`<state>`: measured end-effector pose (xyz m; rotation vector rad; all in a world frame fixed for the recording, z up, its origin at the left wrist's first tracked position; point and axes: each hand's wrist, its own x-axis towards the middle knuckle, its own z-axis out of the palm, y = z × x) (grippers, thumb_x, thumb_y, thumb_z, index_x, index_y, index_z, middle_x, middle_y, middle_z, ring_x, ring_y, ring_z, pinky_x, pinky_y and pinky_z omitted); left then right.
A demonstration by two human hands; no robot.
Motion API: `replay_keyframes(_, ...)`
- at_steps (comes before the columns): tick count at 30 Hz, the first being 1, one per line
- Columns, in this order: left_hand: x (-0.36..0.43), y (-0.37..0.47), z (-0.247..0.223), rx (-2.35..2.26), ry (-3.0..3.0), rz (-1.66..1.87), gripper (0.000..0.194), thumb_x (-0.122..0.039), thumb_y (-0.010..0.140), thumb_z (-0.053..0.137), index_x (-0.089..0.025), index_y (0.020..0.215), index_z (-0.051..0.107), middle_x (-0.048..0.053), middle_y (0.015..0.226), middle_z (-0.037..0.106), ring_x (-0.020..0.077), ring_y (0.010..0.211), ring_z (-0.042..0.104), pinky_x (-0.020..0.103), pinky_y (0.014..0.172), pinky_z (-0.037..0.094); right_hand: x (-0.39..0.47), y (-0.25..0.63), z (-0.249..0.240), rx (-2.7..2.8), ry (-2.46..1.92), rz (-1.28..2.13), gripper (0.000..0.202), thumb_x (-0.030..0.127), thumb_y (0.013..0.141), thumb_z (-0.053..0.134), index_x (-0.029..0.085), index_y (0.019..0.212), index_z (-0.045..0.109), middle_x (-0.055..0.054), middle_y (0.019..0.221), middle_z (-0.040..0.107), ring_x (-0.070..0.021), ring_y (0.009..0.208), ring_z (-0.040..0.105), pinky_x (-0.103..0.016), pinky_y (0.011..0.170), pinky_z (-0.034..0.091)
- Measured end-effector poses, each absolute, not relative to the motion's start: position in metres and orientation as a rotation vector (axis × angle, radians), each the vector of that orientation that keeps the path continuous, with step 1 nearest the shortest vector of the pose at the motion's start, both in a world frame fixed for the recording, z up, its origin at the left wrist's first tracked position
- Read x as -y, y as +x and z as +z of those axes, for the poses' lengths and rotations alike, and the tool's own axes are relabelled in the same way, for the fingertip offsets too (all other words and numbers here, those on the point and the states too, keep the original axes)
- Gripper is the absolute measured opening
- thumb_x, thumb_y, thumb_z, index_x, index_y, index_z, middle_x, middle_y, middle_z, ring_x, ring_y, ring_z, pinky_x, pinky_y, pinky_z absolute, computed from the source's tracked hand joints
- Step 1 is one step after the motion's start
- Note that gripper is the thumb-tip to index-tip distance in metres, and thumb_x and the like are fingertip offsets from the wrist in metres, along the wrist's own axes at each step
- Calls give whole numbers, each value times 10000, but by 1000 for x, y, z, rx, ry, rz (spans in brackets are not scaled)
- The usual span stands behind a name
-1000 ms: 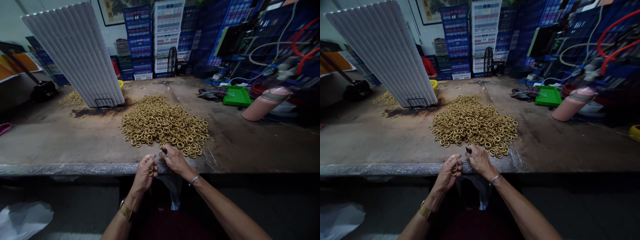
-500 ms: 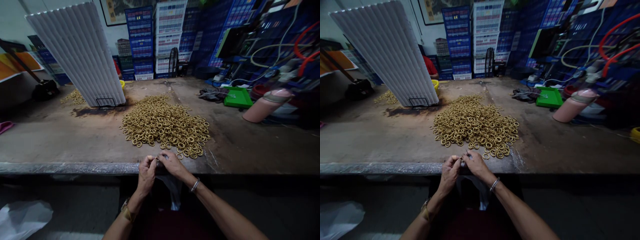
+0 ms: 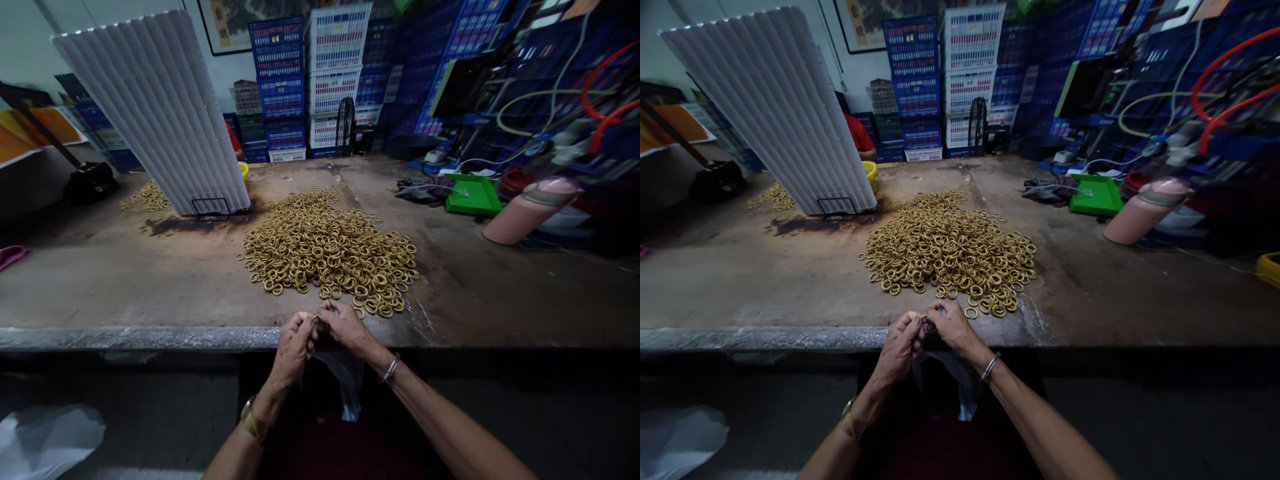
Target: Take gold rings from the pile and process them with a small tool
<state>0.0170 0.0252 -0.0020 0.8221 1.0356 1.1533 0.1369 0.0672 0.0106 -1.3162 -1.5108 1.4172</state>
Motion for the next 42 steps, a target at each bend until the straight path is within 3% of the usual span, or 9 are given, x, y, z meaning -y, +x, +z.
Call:
replay_keyframes(5, -23, 18, 2, -980, 766, 1169, 299, -448, 757, 536, -169, 697, 449, -72, 537, 402, 16, 376, 268, 144, 364, 187, -69, 142, 7, 1567, -1352, 1312, 181, 289, 750, 432, 165, 651, 519, 33, 527, 529, -73, 447, 427, -185, 459, 330)
replay_keyframes(12, -23, 17, 3, -1014, 757, 1198, 307, -461, 736, 558, -171, 714, 461, -67, 544, 437, 19, 376, 291, 148, 365, 195, -58, 148, 2, 2074, -1350, 726, 187, 235, 792, 410, 177, 682, 549, -1, 583, 554, -101, 523, 446, -210, 530, 302)
replay_keyframes(21, -23, 18, 5, -1090, 836, 1230, 341, -478, 708, 581, -165, 646, 461, -61, 498, 437, 28, 375, 313, 149, 366, 219, -52, 145, 4, 2307, -1318, 684, 186, 111, 703, 403, 183, 757, 566, -2, 633, 593, -114, 570, 493, -207, 546, 284)
replay_keyframes(27, -15, 17, 7, -1096, 856, 1210, 329, -460, 712, 588, -163, 641, 465, -59, 491, 448, 27, 370, 315, 150, 359, 216, -58, 149, 9, 2415, -1485, 671, 173, 164, 740, 423, 184, 776, 591, -26, 678, 627, -131, 601, 532, -214, 540, 295)
replay_keyframes(33, -13, 12, 18, -926, 658, 1187, 278, -422, 729, 590, -178, 700, 460, -46, 569, 505, 32, 391, 354, 145, 363, 237, -68, 179, -3, 2246, -1802, 350, 277, 204, 785, 410, 210, 1011, 570, -45, 810, 652, -166, 735, 583, -242, 633, 339)
replay_keyframes(37, -20, 10, 15, -820, 526, 1207, 281, -397, 710, 616, -154, 700, 476, 27, 756, 589, 47, 462, 423, 155, 370, 257, -66, 198, -6, 2127, -1880, 295, 233, 264, 807, 430, 194, 997, 545, -43, 831, 645, -171, 760, 585, -240, 644, 343)
replay_keyframes(42, -23, 12, 10, -783, 450, 1212, 217, -326, 695, 630, -150, 708, 505, 45, 750, 604, 84, 518, 492, 174, 399, 301, -62, 196, -3, 2205, -1867, 302, 242, 326, 804, 465, 197, 1002, 519, -59, 935, 624, -176, 832, 571, -246, 667, 343)
